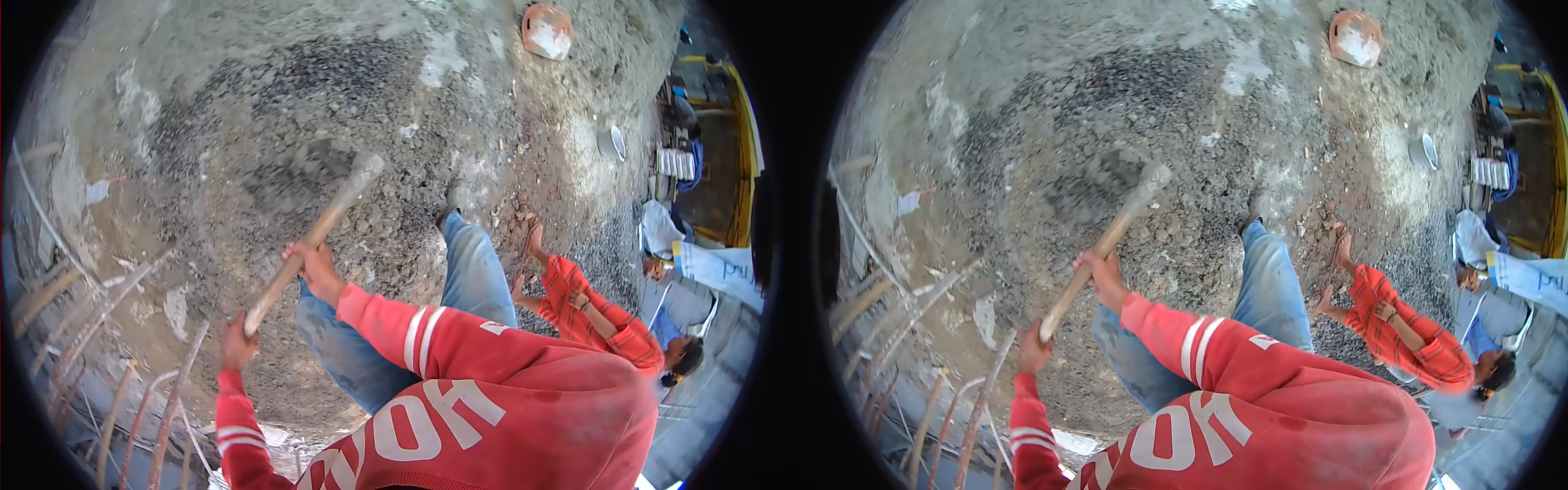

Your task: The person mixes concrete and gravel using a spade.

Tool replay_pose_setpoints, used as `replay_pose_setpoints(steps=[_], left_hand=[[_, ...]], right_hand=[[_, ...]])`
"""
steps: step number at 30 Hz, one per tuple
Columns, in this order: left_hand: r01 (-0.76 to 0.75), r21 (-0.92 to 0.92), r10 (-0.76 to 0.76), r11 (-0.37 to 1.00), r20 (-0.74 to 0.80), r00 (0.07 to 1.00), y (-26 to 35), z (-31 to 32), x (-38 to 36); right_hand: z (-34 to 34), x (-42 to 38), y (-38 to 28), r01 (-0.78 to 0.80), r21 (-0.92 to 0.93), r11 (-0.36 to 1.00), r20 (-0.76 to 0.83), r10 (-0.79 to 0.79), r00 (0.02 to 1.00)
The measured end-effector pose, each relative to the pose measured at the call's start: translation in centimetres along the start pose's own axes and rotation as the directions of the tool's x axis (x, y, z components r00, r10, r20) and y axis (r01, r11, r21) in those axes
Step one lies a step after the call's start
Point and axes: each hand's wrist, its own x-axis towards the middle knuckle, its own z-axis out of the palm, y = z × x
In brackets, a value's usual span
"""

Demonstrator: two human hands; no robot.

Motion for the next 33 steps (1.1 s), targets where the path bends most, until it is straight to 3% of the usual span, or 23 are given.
replay_pose_setpoints(steps=[5,7,8,10,14,15,16,17,19,20,22,23,25,26,29,31,33], left_hand=[[-0.044,-0.232,0.050,0.972,0.021,0.999,9.7,10.2,1.4],[-0.054,-0.319,0.068,0.946,0.035,0.997,16.3,15.3,4.2],[-0.061,-0.344,0.076,0.937,0.030,0.997,20.1,17.8,6.5],[-0.051,-0.355,0.064,0.933,0.025,0.998,28.1,22.3,12.4],[-0.223,-0.570,0.208,0.791,-0.093,0.974,41.9,30.9,28.0],[-0.158,-0.556,0.175,0.816,-0.024,0.984,44.7,33.0,32.2],[-0.171,-0.606,0.165,0.777,-0.066,0.984,47.6,34.8,35.6],[-0.136,-0.607,0.168,0.783,-0.005,0.986,49.8,36.0,38.8],[-0.236,-0.640,0.235,0.731,-0.089,0.968,51.7,39.6,44.1],[-0.218,-0.633,0.216,0.743,-0.081,0.973,52.2,40.8,45.1],[0.206,-0.650,-0.111,0.732,0.184,0.977,53.4,42.0,46.2],[0.221,-0.648,-0.124,0.729,0.193,0.973,52.3,42.3,45.5],[-0.001,-0.566,0.068,0.824,0.097,0.993,50.4,41.5,43.5],[-0.017,-0.566,0.084,0.824,0.092,0.992,50.1,40.6,43.0],[0.047,-0.579,0.068,0.814,0.176,0.982,48.6,39.1,38.6],[0.347,-0.581,-0.121,0.736,0.391,0.912,46.9,40.1,36.1],[0.383,-0.553,-0.135,0.740,0.436,0.890,46.1,37.7,34.0]], right_hand=[[-6.4,1.2,-9.2,0.125,-0.094,0.988,-0.054,-0.131,0.990],[-9.6,2.4,-15.9,0.251,-0.363,0.897,-0.114,-0.310,0.944],[-11.0,3.4,-19.4,0.339,-0.413,0.845,-0.089,-0.408,0.909],[-12.6,6.0,-27.7,0.459,-0.561,0.689,-0.044,-0.579,0.814],[-17.9,15.5,-41.1,0.517,-0.828,0.216,0.127,-0.827,0.548],[-19.0,18.6,-43.8,0.439,-0.896,0.062,0.153,-0.886,0.437],[-19.8,21.2,-46.5,0.341,-0.940,-0.009,0.158,-0.897,0.413],[-20.5,23.7,-49.0,0.237,-0.968,-0.078,0.169,-0.903,0.394],[-21.8,28.5,-52.8,0.053,-0.997,-0.063,0.081,-0.863,0.498],[-23.3,31.0,-53.4,0.053,-0.997,-0.054,0.074,-0.853,0.517],[-24.7,33.0,-54.0,-0.168,-0.980,-0.103,-0.040,-0.730,0.682],[-25.0,32.7,-53.1,-0.159,-0.981,-0.109,-0.037,-0.699,0.714],[-24.4,31.5,-50.7,-0.191,-0.975,-0.114,-0.064,-0.680,0.731],[-23.1,30.1,-50.1,-0.216,-0.971,-0.103,-0.092,-0.673,0.733],[-23.9,27.1,-47.5,-0.222,-0.974,-0.031,-0.155,-0.623,0.767],[-26.9,27.4,-44.4,-0.266,-0.957,-0.118,-0.128,-0.651,0.748],[-25.5,23.8,-42.8,-0.338,-0.937,-0.087,-0.249,-0.512,0.822]])
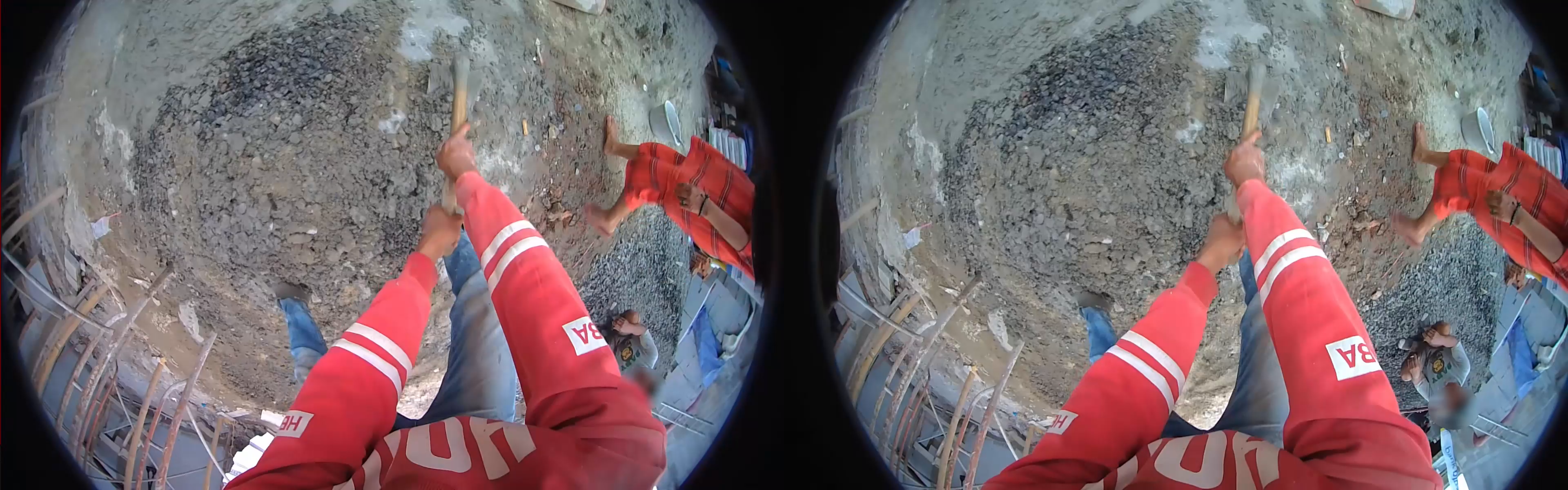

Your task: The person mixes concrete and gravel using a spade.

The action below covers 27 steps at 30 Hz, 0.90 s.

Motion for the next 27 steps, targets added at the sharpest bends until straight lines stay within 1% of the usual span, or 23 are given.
replay_pose_setpoints(steps=[1,2,3,5,6,9,10,11,12,13,14,15,16,17,18,19,21,22,23,24,25,26,27], left_hand=[[0.084,0.015,-0.085,0.996,0.039,0.996,-1.3,-0.4,-2.1],[0.071,0.116,-0.067,0.991,-0.045,0.997,-3.7,-0.8,-2.9],[0.068,0.217,-0.040,0.974,-0.131,0.991,-6.6,-1.3,-3.4],[0.119,0.247,-0.082,0.962,-0.154,0.985,-10.6,-2.5,-6.3],[0.178,0.287,-0.134,0.941,-0.167,0.977,-12.0,-3.3,-7.6],[0.219,0.299,-0.184,0.929,-0.143,0.973,-11.0,-6.0,-11.5],[0.206,0.290,-0.171,0.934,-0.142,0.975,-10.3,-6.7,-12.3],[0.147,0.413,-0.095,0.899,-0.142,0.985,-9.3,-7.6,-12.7],[0.088,0.528,-0.016,0.845,-0.140,0.990,-8.1,-8.9,-13.1],[0.074,0.517,0.005,0.853,-0.149,0.989,-7.1,-10.6,-13.7],[0.085,0.456,-0.054,0.886,-0.080,0.995,-6.4,-12.4,-14.8],[0.106,0.392,-0.110,0.914,-0.011,0.994,-6.2,-14.5,-16.4],[0.097,0.466,-0.085,0.879,-0.048,0.995,-5.8,-17.2,-18.4],[0.102,0.459,-0.081,0.883,-0.065,0.995,-6.0,-20.1,-20.7],[0.026,0.532,-0.028,0.846,-0.004,1.000,-6.5,-23.3,-23.2],[-0.058,0.601,0.021,0.797,0.068,0.997,-6.9,-26.6,-25.5],[-0.086,0.627,0.041,0.774,0.086,0.995,-8.8,-32.9,-30.8],[-0.143,0.637,0.137,0.758,0.059,0.989,-9.6,-36.0,-34.2],[-0.140,0.641,0.171,0.755,0.013,0.985,-10.4,-39.2,-37.3],[-0.131,0.676,0.204,0.725,-0.028,0.979,-12.5,-42.8,-39.1],[-0.106,0.625,0.170,0.774,-0.044,0.984,-12.5,-45.7,-41.3],[-0.255,0.689,0.373,0.678,-0.023,0.928,-15.2,-48.8,-42.4],[-0.168,0.763,0.326,0.624,-0.059,0.943,-18.2,-51.8,-43.1]], right_hand=[[1.2,-1.5,0.7,-0.032,0.002,0.999,0.069,0.032,0.997],[3.2,-2.3,1.6,-0.064,0.008,0.998,0.129,0.062,0.990],[6.8,-2.9,2.9,-0.036,-0.062,0.997,0.137,0.044,0.990],[10.2,-6.3,3.8,-0.063,-0.066,0.996,0.174,0.073,0.982],[11.0,-8.8,3.9,-0.133,-0.005,0.991,0.215,0.131,0.968],[14.4,-11.2,5.2,-0.041,0.007,0.999,0.175,0.039,0.984],[14.1,-11.9,4.7,-0.069,0.009,0.998,0.133,0.067,0.989],[14.7,-11.6,4.7,-0.051,0.007,0.999,0.114,0.050,0.992],[15.1,-11.1,4.6,-0.109,0.131,0.985,0.084,0.098,0.992],[15.1,-10.9,4.5,-0.159,0.256,0.953,0.065,0.147,0.987],[13.6,-11.6,4.2,-0.251,0.561,0.789,0.278,0.106,0.955],[12.0,-13.0,3.4,-0.390,0.753,0.529,0.469,-0.016,0.883],[10.4,-14.8,1.5,-0.374,0.753,0.541,0.468,-0.042,0.883],[8.6,-17.5,-0.2,-0.411,0.822,0.394,0.470,-0.062,0.880],[8.1,-19.8,-1.8,-0.443,0.867,0.231,0.469,-0.075,0.880],[9.1,-21.3,-3.5,-0.438,0.869,0.229,0.466,-0.080,0.881],[11.6,-24.3,-6.4,-0.441,0.894,-0.085,0.424,-0.165,0.891],[13.2,-27.0,-8.2,-0.400,0.913,-0.078,0.381,-0.182,0.906],[15.2,-30.8,-11.0,-0.358,0.931,-0.073,0.338,-0.200,0.920],[15.8,-36.3,-14.6,-0.331,0.935,-0.127,0.312,-0.148,0.939],[17.1,-39.4,-17.2,-0.437,0.883,-0.174,0.412,-0.162,0.897],[19.7,-41.9,-18.4,-0.485,0.845,-0.226,0.416,-0.293,0.861],[23.5,-43.5,-19.4,-0.538,0.802,-0.262,0.434,-0.364,0.824]])
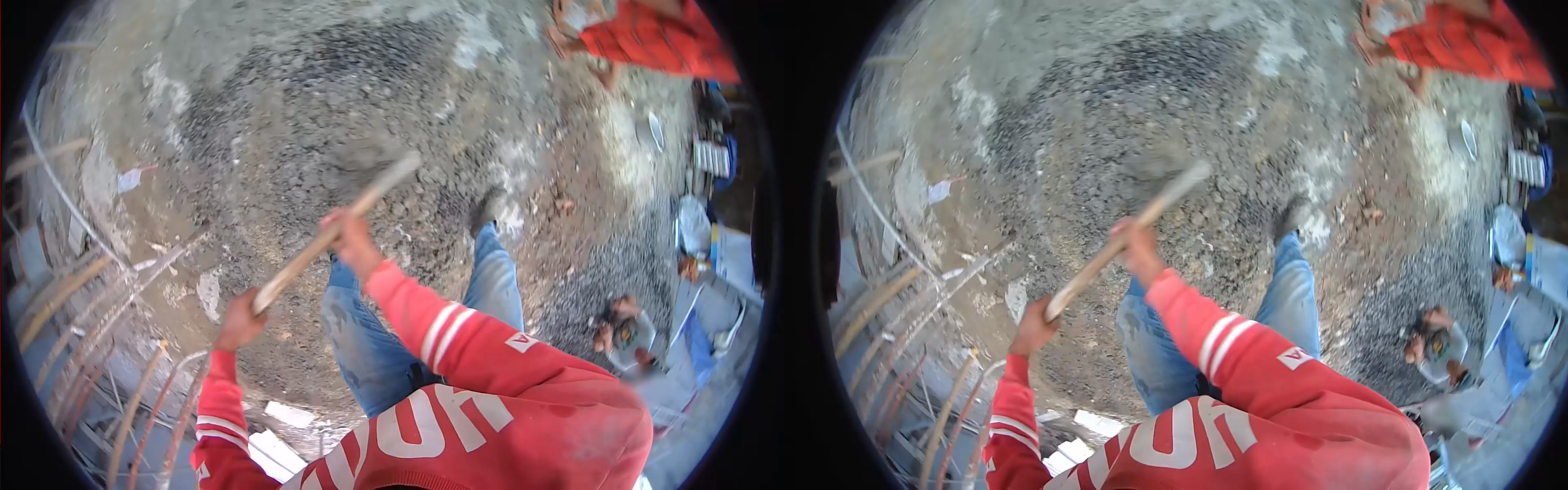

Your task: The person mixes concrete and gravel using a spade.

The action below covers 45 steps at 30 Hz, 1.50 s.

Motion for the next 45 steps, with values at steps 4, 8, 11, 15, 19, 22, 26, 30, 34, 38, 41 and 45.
replay_pose_setpoints(steps=[4,8,11,15,19,22,26,30,34,38,41,45], left_hand=[[0.090,0.163,-0.076,0.983,-0.089,0.993,-5.2,2.9,-4.3],[0.272,0.076,-0.267,0.959,-0.067,0.961,3.2,11.7,-4.3],[0.241,-0.115,-0.243,0.964,-0.009,0.970,17.2,20.5,-1.0],[0.090,-0.461,-0.110,0.883,-0.016,0.994,33.5,29.7,8.0],[-0.251,-0.561,0.127,0.789,-0.252,0.959,45.2,33.5,20.1],[-0.340,-0.472,0.244,0.813,-0.253,0.936,51.2,31.5,27.9],[-0.349,-0.614,0.198,0.708,-0.302,0.933,46.0,35.2,31.7],[0.316,-0.430,-0.299,0.846,0.109,0.948,32.0,43.6,21.0],[0.627,-0.455,-0.482,0.632,0.402,0.778,27.8,41.4,19.1],[0.522,-0.491,-0.386,0.697,0.357,0.851,30.4,35.0,20.9],[0.612,-0.628,-0.260,0.481,0.564,0.784,29.3,27.3,19.1],[0.428,-0.415,-0.149,0.802,0.556,0.818,26.2,13.6,12.5]], right_hand=[[1.8,-7.0,2.4,0.014,-0.132,0.991,-0.056,-0.021,0.998],[-5.3,-10.2,-5.5,0.015,-0.132,0.991,-0.010,-0.016,1.000],[-11.2,-9.6,-17.9,0.055,-0.305,0.951,-0.144,-0.103,0.984],[-15.9,-7.4,-35.0,0.348,-0.566,0.747,-0.093,-0.478,0.873],[-11.8,-9.5,-49.4,0.656,-0.706,0.267,0.229,-0.791,0.568],[-11.6,-7.7,-50.3,0.658,-0.735,0.166,0.228,-0.853,0.469],[-17.6,1.0,-44.9,0.231,-0.928,-0.292,0.342,-0.913,0.221],[-33.0,4.7,-22.0,0.122,-0.942,-0.312,0.323,-0.749,0.578],[-36.2,7.3,-15.1,-0.192,-0.936,-0.297,-0.043,-0.442,0.896],[-32.6,6.9,-21.0,-0.052,-0.984,0.173,-0.105,-0.315,0.943],[-22.3,1.5,-23.8,-0.312,-0.565,0.764,-0.263,0.192,0.945],[-15.1,-1.5,-23.5,-0.322,-0.159,0.933,-0.255,0.276,0.927]])
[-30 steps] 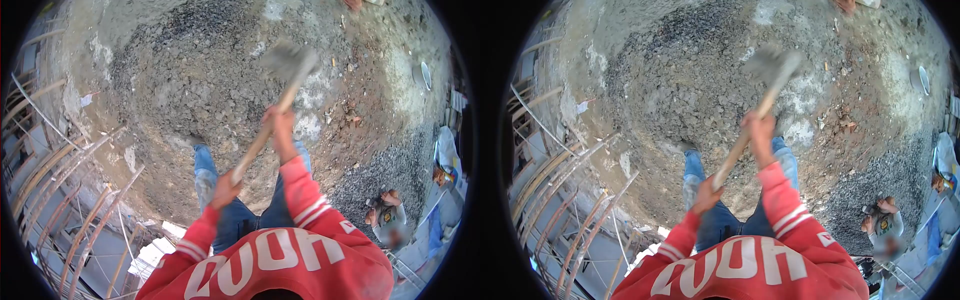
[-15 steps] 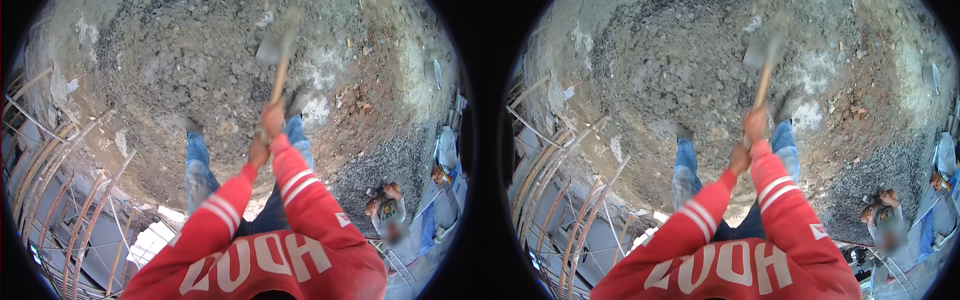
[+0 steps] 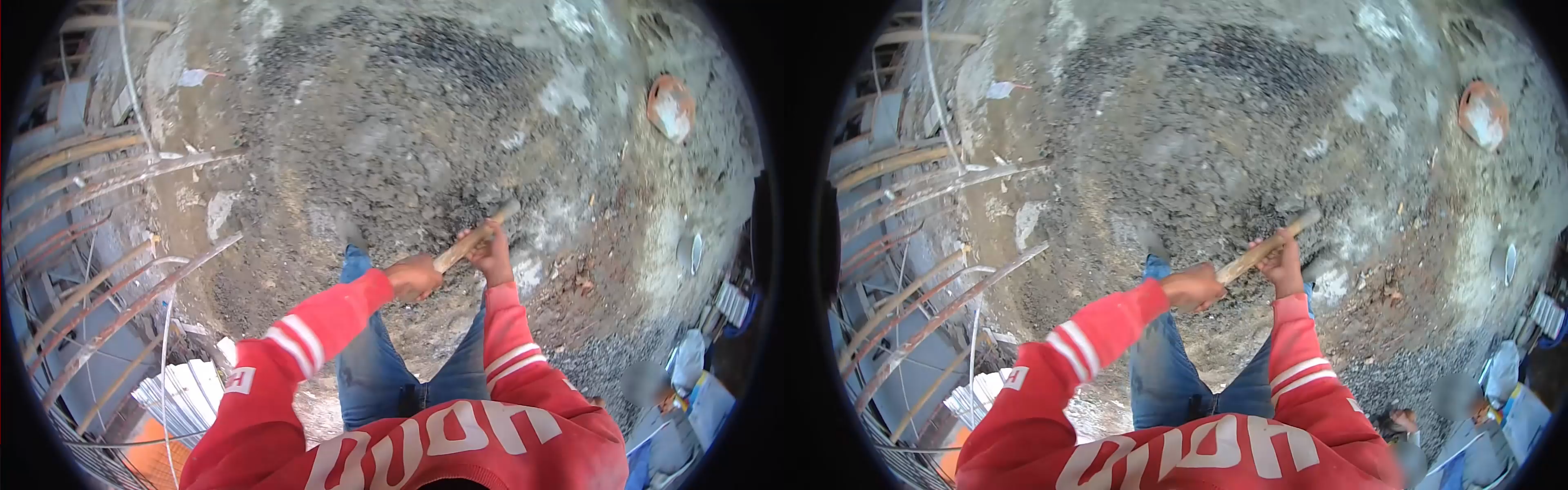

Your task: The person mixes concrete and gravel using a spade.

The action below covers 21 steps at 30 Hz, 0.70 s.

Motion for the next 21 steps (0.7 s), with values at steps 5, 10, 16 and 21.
replay_pose_setpoints(steps=[5,10,16,21], left_hand=[[-0.115,0.394,0.228,0.912,-0.255,0.940,-10.0,-7.9,-12.0],[-0.019,0.570,0.304,0.821,-0.410,0.860,-20.8,-18.5,-14.9],[-0.208,0.468,0.441,0.859,-0.470,0.764,-24.6,-10.8,-5.2],[-0.459,0.139,0.479,0.877,-0.295,0.826,-9.6,5.1,6.9]], right_hand=[[8.4,1.1,5.7,0.271,0.200,0.942,0.019,-0.281,0.960],[19.2,1.4,17.5,0.199,0.279,0.939,0.233,-0.267,0.935],[15.0,-3.3,13.2,0.455,0.214,0.864,0.154,-0.490,0.858],[5.3,-6.0,-3.5,0.812,-0.150,0.565,0.007,-0.820,0.572]])
